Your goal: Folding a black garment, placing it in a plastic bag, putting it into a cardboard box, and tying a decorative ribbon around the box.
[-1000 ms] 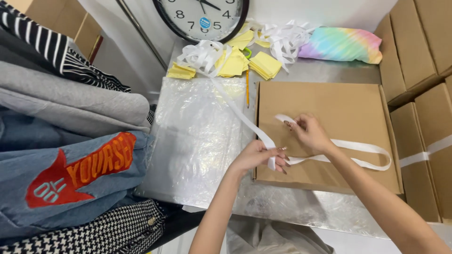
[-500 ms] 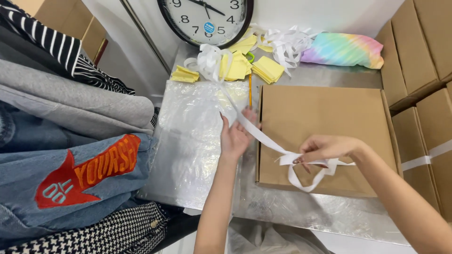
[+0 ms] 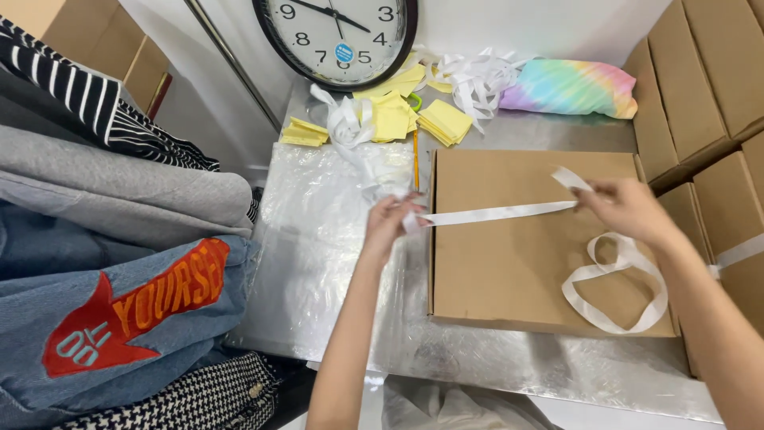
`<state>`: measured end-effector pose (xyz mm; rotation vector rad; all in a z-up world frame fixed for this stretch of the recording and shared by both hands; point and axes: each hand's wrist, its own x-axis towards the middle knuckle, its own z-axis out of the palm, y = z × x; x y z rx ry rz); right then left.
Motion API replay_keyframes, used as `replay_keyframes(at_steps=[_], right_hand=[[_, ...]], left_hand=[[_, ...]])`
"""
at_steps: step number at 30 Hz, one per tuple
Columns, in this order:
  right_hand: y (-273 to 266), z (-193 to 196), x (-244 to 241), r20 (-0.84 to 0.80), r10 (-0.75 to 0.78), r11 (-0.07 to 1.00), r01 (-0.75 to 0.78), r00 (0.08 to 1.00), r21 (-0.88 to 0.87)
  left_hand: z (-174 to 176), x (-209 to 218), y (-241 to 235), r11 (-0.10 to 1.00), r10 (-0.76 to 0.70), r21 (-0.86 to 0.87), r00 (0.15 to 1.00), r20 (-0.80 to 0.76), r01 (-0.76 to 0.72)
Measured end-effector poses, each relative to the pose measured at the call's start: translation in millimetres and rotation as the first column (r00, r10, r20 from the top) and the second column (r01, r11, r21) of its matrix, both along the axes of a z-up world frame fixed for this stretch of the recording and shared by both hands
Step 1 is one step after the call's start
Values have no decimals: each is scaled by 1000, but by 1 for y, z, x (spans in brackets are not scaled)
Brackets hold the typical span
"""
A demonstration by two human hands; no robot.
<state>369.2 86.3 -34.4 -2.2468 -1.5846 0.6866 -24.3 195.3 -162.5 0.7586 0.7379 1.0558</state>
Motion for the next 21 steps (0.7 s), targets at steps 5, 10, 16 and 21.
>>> replay_keyframes(at_steps=[5,10,16,21], right_hand=[[32,-96,-89,-973,-106,994,3,205,-107],[66,-71,-134,-985,-117,993,-36,-128,-113],[63,-79,-92,-990,140,983,-122,-6,140],[16,-30,-93,-928,270,794,-604,257,64]], left_hand=[[10,54,-64,837,-518,99,837,-177,539],[18,21,-89,459,-882,69,464,-89,886],[3,-2,-71,644,-752,-81,649,115,761],[-44,32,-30,925,-140,-227,826,545,306]])
